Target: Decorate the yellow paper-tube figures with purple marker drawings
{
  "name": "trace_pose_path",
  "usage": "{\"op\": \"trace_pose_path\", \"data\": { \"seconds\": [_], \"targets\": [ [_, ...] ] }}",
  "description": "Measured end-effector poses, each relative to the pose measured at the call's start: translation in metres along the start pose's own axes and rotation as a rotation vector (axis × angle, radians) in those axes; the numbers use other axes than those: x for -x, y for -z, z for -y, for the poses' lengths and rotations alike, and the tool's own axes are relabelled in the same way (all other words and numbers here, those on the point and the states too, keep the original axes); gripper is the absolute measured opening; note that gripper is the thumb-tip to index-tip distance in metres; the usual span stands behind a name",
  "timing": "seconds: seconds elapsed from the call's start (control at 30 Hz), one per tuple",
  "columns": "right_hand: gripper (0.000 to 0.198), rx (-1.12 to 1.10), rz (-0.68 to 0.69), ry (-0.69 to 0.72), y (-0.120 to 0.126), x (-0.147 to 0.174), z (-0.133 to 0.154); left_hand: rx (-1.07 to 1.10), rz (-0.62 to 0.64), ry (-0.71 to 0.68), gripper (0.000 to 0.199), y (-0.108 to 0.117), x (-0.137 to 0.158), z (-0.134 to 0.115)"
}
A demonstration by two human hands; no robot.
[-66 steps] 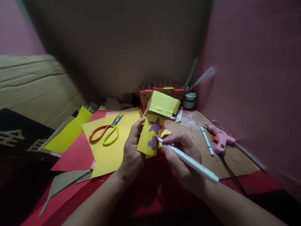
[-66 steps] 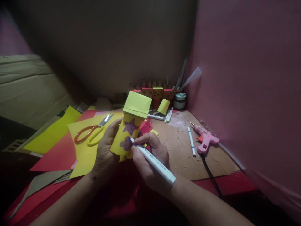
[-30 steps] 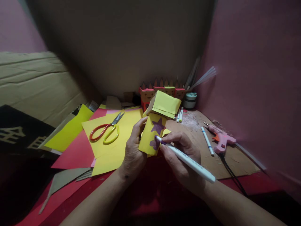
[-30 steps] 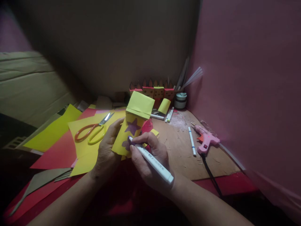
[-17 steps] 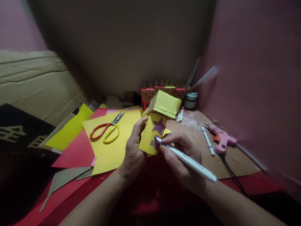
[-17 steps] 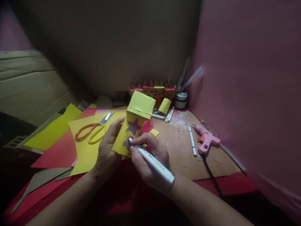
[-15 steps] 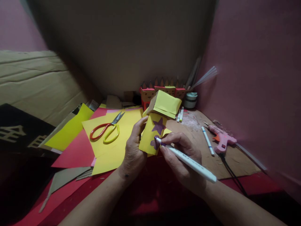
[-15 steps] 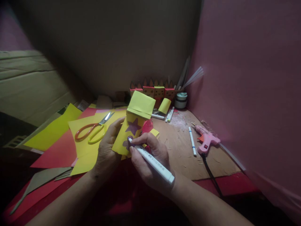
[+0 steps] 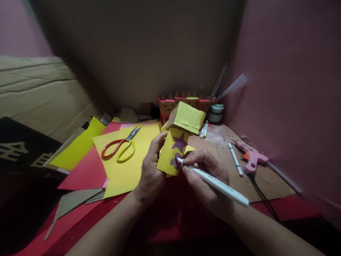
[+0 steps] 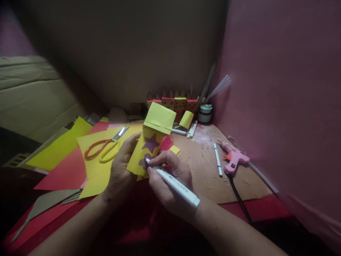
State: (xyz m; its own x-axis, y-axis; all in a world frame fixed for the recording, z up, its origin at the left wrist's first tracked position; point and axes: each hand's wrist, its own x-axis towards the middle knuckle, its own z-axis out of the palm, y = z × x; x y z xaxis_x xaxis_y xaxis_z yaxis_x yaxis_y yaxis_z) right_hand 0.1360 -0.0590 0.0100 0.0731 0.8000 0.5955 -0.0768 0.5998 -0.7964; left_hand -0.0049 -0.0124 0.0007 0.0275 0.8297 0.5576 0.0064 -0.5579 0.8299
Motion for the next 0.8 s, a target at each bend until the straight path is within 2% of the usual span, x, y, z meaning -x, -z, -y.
{"op": "trace_pose_path", "data": {
  "seconds": [0.53,0.8],
  "targets": [
    [0.010,-0.022,-0.060,0.007,0.0001,0.0010,0.0024,0.051,0.011,0.021,0.058,-0.0029,-0.0017,-0.0024],
    [0.008,-0.073,-0.075,-0.077,0.0023,-0.0014,-0.0008,0.069,0.003,0.032,0.056,-0.0034,-0.0007,-0.0003]
  ]
}}
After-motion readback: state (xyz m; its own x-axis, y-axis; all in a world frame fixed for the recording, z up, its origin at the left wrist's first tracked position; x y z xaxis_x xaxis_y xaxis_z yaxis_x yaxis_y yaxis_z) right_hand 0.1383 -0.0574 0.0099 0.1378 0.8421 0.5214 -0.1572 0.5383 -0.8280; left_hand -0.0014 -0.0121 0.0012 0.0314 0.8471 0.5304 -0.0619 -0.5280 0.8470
